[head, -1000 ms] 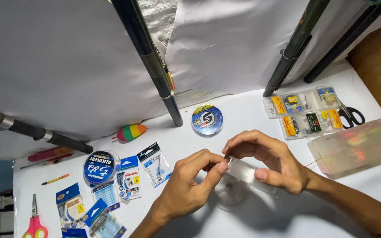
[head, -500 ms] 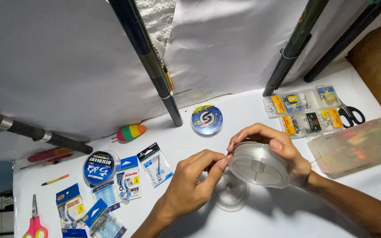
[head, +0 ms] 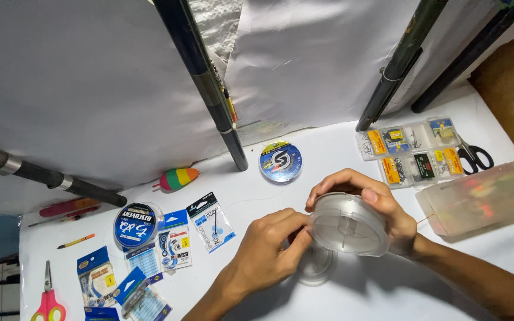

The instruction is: Spooling fishing line by hand from a larger supply spool onto a smaller handheld spool.

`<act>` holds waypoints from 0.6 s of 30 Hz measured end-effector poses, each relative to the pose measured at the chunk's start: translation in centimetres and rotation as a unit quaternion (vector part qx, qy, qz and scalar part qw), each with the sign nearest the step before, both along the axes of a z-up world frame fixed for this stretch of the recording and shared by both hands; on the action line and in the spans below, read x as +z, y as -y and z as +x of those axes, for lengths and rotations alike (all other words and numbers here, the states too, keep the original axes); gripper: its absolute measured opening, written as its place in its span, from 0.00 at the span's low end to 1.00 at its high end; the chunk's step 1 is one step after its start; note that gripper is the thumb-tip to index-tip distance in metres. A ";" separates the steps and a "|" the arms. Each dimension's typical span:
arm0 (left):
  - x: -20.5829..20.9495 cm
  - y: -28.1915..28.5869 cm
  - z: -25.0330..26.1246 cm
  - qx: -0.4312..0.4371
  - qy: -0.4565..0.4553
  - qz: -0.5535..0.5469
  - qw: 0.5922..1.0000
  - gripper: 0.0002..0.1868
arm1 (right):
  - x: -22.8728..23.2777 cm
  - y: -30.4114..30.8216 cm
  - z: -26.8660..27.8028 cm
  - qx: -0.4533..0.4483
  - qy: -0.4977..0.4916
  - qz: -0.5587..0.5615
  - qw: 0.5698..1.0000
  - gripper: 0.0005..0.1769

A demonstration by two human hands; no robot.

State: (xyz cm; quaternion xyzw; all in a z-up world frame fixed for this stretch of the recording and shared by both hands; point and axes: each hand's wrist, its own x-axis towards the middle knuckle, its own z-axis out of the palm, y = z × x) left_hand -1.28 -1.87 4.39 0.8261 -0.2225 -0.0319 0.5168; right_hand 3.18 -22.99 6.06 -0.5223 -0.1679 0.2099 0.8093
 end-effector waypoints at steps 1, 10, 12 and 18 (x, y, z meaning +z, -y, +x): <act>-0.2 0.1 -0.1 0.000 0.000 0.000 1.000 0.06 | 0.0 -0.1 0.0 0.000 0.000 0.000 1.000 0.33; -1.9 1.9 -1.4 -0.037 0.002 -0.005 0.999 0.07 | 0.4 -0.9 -0.5 -0.006 0.008 0.031 0.999 0.32; -2.2 2.3 -1.9 -0.045 0.002 0.009 0.999 0.12 | 0.6 -1.3 -0.8 -0.018 0.014 0.067 0.997 0.32; 0.0 3.2 -2.7 -0.065 -0.010 0.019 0.998 0.12 | 0.7 -2.0 -1.7 -0.033 -0.026 0.111 0.993 0.31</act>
